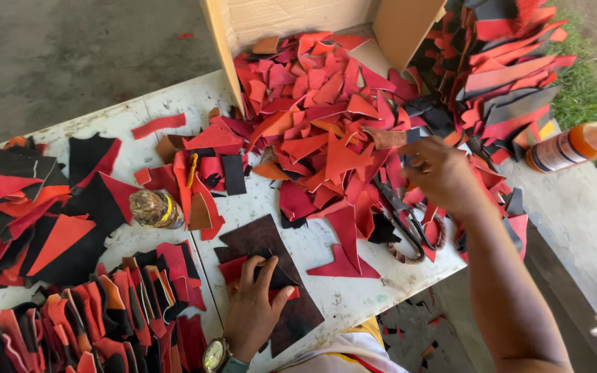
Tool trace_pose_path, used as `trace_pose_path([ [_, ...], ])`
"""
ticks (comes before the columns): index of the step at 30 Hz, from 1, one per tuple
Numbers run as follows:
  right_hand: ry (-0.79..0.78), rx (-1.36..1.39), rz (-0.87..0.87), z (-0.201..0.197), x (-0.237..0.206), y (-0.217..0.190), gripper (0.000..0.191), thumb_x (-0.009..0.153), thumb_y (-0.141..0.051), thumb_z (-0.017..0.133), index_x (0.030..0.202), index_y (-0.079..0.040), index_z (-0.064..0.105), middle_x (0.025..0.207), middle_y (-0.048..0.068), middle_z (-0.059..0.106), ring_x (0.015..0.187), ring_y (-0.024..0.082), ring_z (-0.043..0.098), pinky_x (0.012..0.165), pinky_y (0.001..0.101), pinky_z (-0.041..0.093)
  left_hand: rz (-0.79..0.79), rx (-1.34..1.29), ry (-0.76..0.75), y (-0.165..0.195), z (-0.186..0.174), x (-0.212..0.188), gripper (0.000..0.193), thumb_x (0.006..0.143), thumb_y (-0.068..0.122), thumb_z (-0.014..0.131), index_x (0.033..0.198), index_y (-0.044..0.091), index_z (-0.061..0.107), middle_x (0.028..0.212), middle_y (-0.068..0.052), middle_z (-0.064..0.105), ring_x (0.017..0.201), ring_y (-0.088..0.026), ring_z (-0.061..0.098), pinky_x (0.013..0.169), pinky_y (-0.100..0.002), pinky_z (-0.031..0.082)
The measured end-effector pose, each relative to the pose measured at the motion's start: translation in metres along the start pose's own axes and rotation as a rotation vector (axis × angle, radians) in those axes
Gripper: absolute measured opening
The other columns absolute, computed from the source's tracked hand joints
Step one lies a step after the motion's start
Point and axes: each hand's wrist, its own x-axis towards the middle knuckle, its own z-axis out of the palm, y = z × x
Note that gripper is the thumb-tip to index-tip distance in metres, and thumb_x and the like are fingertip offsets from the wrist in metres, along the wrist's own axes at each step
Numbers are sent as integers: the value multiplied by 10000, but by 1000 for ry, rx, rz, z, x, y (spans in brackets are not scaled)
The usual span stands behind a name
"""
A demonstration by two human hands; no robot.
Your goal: The person cuts red and black fabric pieces using shears on a white table. They repeatedly pick up fabric scraps, align them, cut them, and place the cut pieces into a cardboard box.
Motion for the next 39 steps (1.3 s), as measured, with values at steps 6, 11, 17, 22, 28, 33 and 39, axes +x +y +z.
trace_pose_path([
  [6, 26, -254, -294, 36, 36, 0, 417, 829, -87, 771, 1244, -47, 744, 953, 85, 687, 876, 296, 707, 761, 377, 566, 28, -24, 14, -2, 2, -1, 651, 840, 428, 738, 1375, 109, 544, 1337, -105, 497, 1105, -339, 615, 908, -503, 462],
  [11, 42, -101, 158, -24, 31, 36, 252, 961, -245, 777, 1062, -26, 707, 869, 113, 670, 750, 202, 626, 698, 348, 508, 18, -34, 16, -4, 3, -1, 645, 853, 428, 742, 1371, 100, 541, 1327, -102, 502, 1055, -344, 619, 884, -490, 474],
  [17, -61, -305, 418, -78, -5, 80, 342, 1008, -365, 743, 1079, -30, 748, 788, 134, 693, 666, 235, 675, 673, 408, 516, 46, -62, 38, -6, 1, -2, 621, 847, 384, 757, 1359, 94, 557, 1337, -98, 509, 1060, -360, 614, 875, -490, 474],
  [22, -143, -418, 517, -72, -17, 76, 402, 916, -350, 812, 1184, -57, 753, 814, 152, 702, 720, 282, 668, 680, 433, 532, 42, -61, 37, -6, 2, -2, 629, 855, 391, 757, 1368, 86, 557, 1336, -105, 507, 1051, -355, 611, 902, -496, 470],
  [28, 115, -82, 30, -3, 40, -10, 286, 952, -240, 781, 1165, -53, 744, 1003, 104, 745, 839, 157, 699, 738, 309, 546, 46, -92, 54, -7, 6, -4, 629, 849, 377, 762, 1364, 78, 561, 1340, -119, 509, 1067, -355, 609, 920, -499, 453],
  [33, -164, -27, -126, 115, 171, -103, 635, 825, -314, 840, 1387, -127, 610, 1391, 186, 548, 1189, 333, 597, 956, 431, 525, 57, -125, 86, -7, 7, -7, 632, 833, 357, 783, 1355, 75, 566, 1350, -132, 513, 1093, -374, 599, 920, -505, 453],
  [39, -612, -486, 92, 178, 236, -166, 1240, 634, -373, 942, 1632, -300, 209, 1669, 168, 96, 1495, 520, 125, 1086, 698, 317, 30, -201, 59, -5, 6, -10, 648, 836, 345, 801, 1369, 73, 556, 1323, -135, 521, 1109, -371, 593, 923, -511, 453],
])
